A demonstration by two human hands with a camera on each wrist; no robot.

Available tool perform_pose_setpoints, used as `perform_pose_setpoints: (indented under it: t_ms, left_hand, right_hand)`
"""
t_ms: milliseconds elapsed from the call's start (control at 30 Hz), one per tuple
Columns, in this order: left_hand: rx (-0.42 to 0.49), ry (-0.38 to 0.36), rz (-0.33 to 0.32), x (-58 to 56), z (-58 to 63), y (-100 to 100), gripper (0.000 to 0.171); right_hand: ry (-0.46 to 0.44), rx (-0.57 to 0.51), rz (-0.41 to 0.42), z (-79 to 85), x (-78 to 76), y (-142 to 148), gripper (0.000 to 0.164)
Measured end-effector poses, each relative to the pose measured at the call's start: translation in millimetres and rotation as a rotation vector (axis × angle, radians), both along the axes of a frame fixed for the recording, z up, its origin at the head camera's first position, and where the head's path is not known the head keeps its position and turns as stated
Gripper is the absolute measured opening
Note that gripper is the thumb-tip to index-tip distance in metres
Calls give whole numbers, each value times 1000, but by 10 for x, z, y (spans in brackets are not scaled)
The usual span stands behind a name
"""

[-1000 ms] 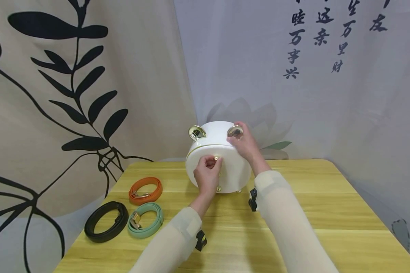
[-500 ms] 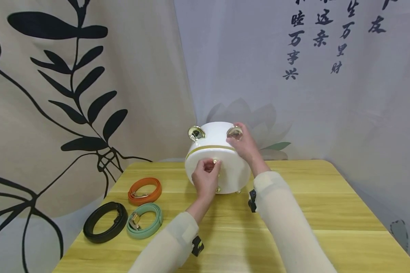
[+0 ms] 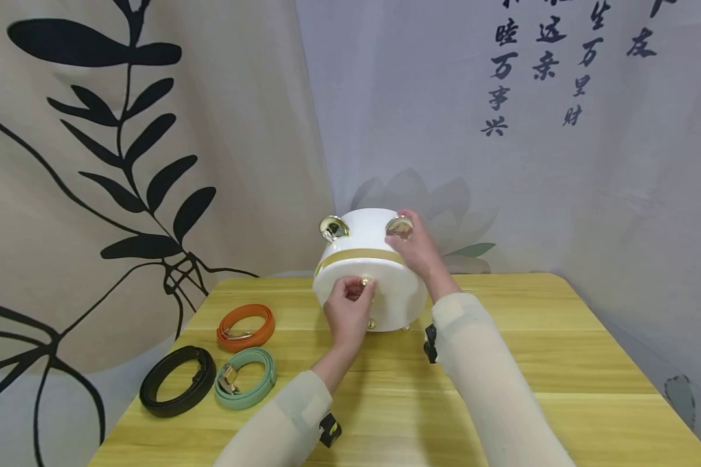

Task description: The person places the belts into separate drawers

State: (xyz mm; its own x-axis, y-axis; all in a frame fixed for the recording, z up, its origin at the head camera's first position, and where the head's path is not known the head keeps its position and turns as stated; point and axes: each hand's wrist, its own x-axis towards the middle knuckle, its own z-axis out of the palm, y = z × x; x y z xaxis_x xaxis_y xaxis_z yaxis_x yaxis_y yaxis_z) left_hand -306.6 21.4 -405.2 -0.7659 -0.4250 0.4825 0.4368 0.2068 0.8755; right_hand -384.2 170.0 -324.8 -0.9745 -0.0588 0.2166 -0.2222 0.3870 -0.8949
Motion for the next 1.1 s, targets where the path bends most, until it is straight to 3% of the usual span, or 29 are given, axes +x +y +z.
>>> perform_pose_setpoints:
  t_ms: [733,1100]
  left_hand:
    - [76,18,-78,178,-3,-34,21]
    - [109,17,-78,274,-42,-44,22]
  right_hand:
    - [5,-23,23,9,12,-2,64]
    - [6,-13,15,4,17,-3,63]
